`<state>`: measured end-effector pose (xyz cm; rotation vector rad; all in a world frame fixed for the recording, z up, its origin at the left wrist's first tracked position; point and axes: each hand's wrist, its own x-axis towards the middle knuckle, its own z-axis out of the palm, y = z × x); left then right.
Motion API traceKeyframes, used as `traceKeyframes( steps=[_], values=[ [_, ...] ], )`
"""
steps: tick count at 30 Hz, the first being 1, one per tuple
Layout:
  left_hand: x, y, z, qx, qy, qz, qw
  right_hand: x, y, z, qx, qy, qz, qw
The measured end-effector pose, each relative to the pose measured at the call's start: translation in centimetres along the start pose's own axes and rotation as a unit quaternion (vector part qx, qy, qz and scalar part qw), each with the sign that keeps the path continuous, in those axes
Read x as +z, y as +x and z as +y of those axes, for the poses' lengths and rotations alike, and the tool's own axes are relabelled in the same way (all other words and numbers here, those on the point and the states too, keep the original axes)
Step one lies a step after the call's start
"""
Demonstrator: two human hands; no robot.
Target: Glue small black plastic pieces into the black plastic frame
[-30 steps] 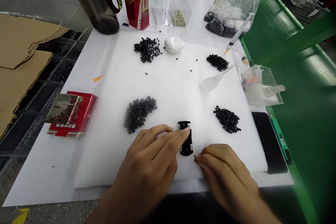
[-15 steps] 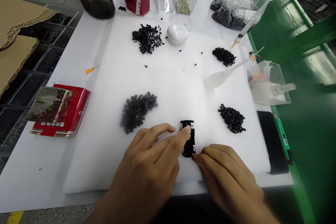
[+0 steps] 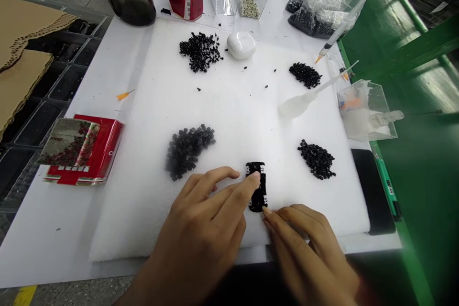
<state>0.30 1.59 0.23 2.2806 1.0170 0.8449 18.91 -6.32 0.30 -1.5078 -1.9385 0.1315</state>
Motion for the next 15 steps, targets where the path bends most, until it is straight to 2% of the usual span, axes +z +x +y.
traceKeyframes(
  steps=[3, 6, 9, 11, 12, 13, 15],
  values=[
    [0.0, 0.0, 0.0, -0.006, -0.006, 0.006, 1.0, 0.0, 0.1, 0.2, -0.002, 0.0, 0.012, 1.0],
    [-0.3, 0.0, 0.2, -0.013, -0.049, 0.027, 0.998, -0.3, -0.1, 0.0, -0.018, -0.005, -0.004, 1.0],
    [-0.8, -0.2, 0.4, -0.031, -0.127, 0.091, 0.987, -0.9, 0.2, -0.7, 0.006, -0.017, 0.036, 0.999],
    [-1.1, -0.5, 0.6, -0.04, -0.162, 0.14, 0.976, -1.4, 1.6, -1.1, 0.027, -0.036, 0.081, 0.996],
    [-1.1, -0.7, 0.6, -0.044, -0.169, 0.159, 0.972, -1.6, 2.7, -1.2, 0.025, -0.041, 0.084, 0.995],
    [-1.2, -0.8, 0.6, -0.047, -0.174, 0.173, 0.968, -1.7, 4.0, -1.2, 0.008, -0.038, 0.065, 0.997],
    [-1.1, -1.1, 0.7, -0.052, -0.181, 0.183, 0.965, -1.3, 7.1, -1.0, -0.041, -0.002, -0.015, 0.999]
  ],
)
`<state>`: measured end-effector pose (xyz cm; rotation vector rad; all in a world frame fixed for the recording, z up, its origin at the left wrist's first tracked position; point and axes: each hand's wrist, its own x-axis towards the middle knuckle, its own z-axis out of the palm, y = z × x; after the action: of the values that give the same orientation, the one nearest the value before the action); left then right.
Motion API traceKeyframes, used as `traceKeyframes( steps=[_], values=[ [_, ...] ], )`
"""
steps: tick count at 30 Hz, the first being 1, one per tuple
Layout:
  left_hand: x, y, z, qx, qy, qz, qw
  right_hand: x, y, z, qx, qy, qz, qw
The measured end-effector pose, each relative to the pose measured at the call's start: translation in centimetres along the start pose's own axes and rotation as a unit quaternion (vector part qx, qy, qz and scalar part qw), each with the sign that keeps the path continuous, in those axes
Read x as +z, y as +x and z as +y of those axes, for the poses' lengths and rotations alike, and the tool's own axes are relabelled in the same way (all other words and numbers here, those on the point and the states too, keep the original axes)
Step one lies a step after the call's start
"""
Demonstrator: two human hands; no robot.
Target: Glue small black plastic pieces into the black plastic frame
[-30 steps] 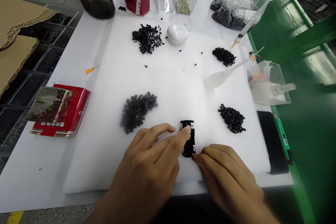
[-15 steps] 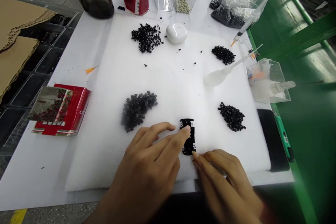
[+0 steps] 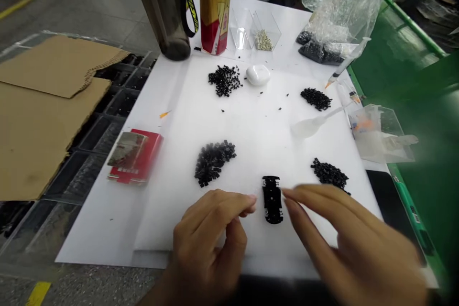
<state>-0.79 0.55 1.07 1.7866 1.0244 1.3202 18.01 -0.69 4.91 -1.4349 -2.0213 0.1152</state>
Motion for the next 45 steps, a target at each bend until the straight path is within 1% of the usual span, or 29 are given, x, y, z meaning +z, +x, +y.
traceKeyframes(
  steps=[2, 4, 7, 10, 13, 15, 16, 18, 19, 21, 24, 28, 31, 33, 35, 37, 38, 40, 41, 43, 45],
  values=[
    [0.0, -0.2, 0.0, 0.001, 0.001, 0.003, 1.0, 1.2, 3.0, 0.6, -0.032, 0.053, -0.076, 0.995],
    [0.0, -0.3, 0.1, 0.005, 0.014, 0.005, 1.0, 3.0, 5.2, 1.2, -0.054, 0.081, -0.136, 0.986],
    [0.0, -0.5, 0.1, 0.009, 0.034, 0.008, 0.999, 5.2, 6.4, 1.5, -0.069, 0.084, -0.179, 0.978],
    [0.0, -0.6, 0.1, 0.017, 0.036, 0.003, 0.999, 5.9, 6.0, 1.4, -0.092, 0.103, -0.192, 0.972],
    [0.0, -0.8, -0.1, 0.023, 0.036, 0.0, 0.999, 5.5, 5.7, 1.1, -0.109, 0.115, -0.201, 0.967],
    [0.1, -0.9, -0.3, 0.029, 0.04, -0.003, 0.999, 5.1, 6.4, 1.2, -0.096, 0.11, -0.175, 0.974],
    [0.2, -0.9, -0.4, 0.032, 0.043, -0.004, 0.999, 4.9, 7.0, 1.4, -0.085, 0.101, -0.151, 0.98],
    [0.5, -0.8, -0.6, 0.04, 0.051, -0.008, 0.998, 5.0, 9.0, 2.2, -0.06, 0.07, -0.096, 0.991],
    [0.7, -0.8, -0.7, 0.044, 0.056, -0.011, 0.997, 5.2, 10.3, 2.7, -0.049, 0.052, -0.083, 0.994],
    [1.0, -0.7, -1.0, 0.053, 0.068, -0.008, 0.996, 5.9, 12.7, 3.9, -0.036, 0.027, -0.095, 0.995],
    [1.3, -0.7, -1.4, 0.071, 0.082, 0.003, 0.994, 7.5, 15.1, 5.2, -0.038, 0.024, -0.15, 0.988],
    [1.5, -0.8, -1.8, 0.083, 0.094, 0.004, 0.992, 8.9, 15.6, 5.3, -0.052, 0.021, -0.18, 0.982],
    [1.5, -0.8, -1.9, 0.084, 0.093, 0.001, 0.992, 9.6, 15.8, 5.2, -0.046, 0.009, -0.184, 0.982],
    [1.3, -0.7, -1.6, 0.069, 0.075, -0.004, 0.995, 9.7, 16.0, 4.9, -0.034, -0.002, -0.179, 0.983],
    [0.9, -0.3, -1.2, 0.038, 0.034, -0.001, 0.999, 8.9, 15.7, 4.3, -0.021, -0.009, -0.165, 0.986],
    [0.3, 0.3, -0.5, -0.021, -0.015, 0.014, 1.0, 7.1, 14.3, 3.2, -0.012, 0.0, -0.135, 0.991],
    [0.0, 0.6, -0.1, -0.059, -0.043, 0.021, 0.997, 5.9, 13.0, 2.4, -0.012, 0.014, -0.116, 0.993],
    [-0.6, 1.2, 0.7, -0.145, -0.116, 0.015, 0.982, 3.2, 9.6, 0.9, -0.022, 0.065, -0.067, 0.995],
    [-0.8, 1.4, 1.0, -0.184, -0.158, 0.001, 0.97, 2.1, 7.5, 0.2, -0.036, 0.075, -0.055, 0.995],
    [-1.0, 1.4, 1.6, -0.242, -0.227, -0.044, 0.942, 0.3, 3.4, -0.8, -0.049, 0.046, -0.038, 0.997],
    [-0.8, 0.9, 2.0, -0.279, -0.255, -0.094, 0.921, -0.5, -0.2, -1.5, -0.063, 0.002, -0.026, 0.998]
  ],
)
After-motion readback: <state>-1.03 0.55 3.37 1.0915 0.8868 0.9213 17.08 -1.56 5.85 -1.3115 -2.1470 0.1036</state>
